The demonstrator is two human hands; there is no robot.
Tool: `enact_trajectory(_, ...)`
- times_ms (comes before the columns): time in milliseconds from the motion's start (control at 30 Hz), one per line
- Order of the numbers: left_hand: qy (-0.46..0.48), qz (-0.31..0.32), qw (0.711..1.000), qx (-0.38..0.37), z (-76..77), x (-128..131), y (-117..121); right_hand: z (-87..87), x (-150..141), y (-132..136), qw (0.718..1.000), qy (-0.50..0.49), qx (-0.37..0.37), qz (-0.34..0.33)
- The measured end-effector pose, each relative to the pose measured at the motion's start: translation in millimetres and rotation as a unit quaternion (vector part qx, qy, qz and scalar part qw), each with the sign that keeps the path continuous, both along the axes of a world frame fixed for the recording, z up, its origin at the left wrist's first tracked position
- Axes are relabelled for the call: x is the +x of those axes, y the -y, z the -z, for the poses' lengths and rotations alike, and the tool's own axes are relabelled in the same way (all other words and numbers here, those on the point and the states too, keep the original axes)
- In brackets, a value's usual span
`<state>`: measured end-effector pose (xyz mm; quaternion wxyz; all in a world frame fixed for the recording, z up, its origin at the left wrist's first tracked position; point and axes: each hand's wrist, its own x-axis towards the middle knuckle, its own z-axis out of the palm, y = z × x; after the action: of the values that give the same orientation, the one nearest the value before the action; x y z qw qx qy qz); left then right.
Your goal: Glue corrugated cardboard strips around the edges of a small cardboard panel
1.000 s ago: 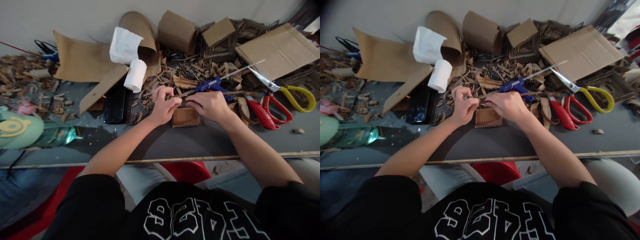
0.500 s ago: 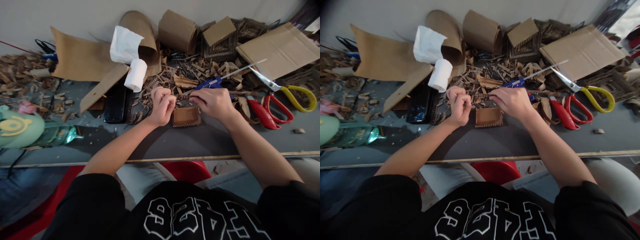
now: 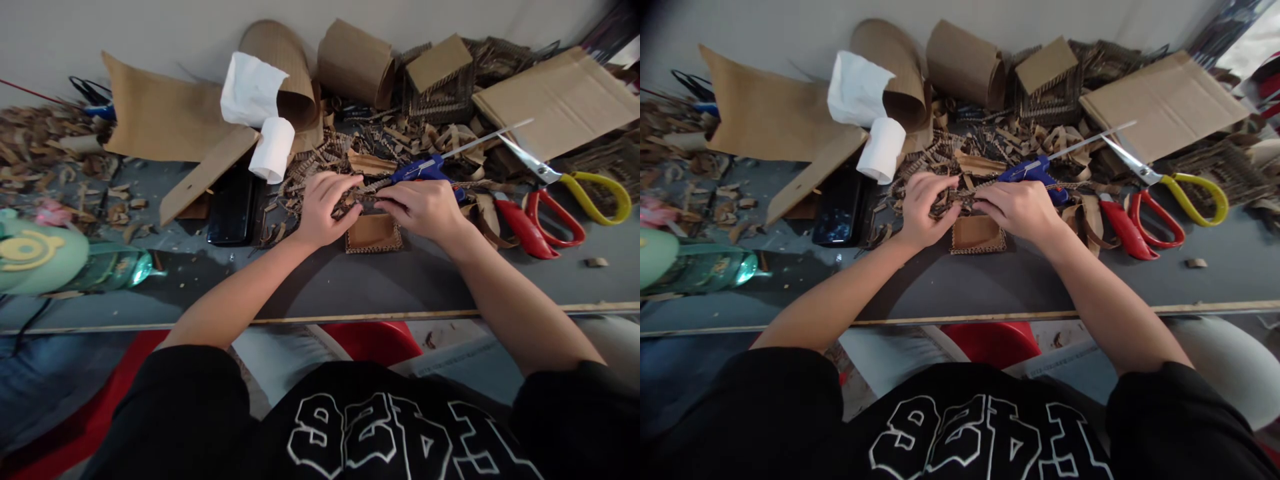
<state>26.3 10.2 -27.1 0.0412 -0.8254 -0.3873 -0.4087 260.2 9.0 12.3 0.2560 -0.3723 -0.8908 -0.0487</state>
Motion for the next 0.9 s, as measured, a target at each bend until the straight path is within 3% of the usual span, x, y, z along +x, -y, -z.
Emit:
enact_trajectory(100, -0.003, 0.017, 1.000, -0.012, -0.5, 1.9, -0.5, -3.6, 1.7, 0.0, 1.000, 0.003, -0.011, -0.007)
enact_trajectory(367, 0.082, -0.050, 0.995, 0.011, -3.6, 0.1, -0.4, -5.2, 9.2, -4.0, 1.000, 0.007, -0.005, 0.021)
enact_trajectory(633, 0.026, -0.022, 0.999, -0.012, -2.8, 0.4, -1.4, -1.8, 6.9, -3.2, 1.000, 0.010, 0.011, 0.022)
enact_trajectory(900, 0.075, -0.012, 0.997, 0.011, 1.9, 0.5, -5.3, -4.5, 6.8, -2.2, 0.999, -0.003, 0.035, 0.019)
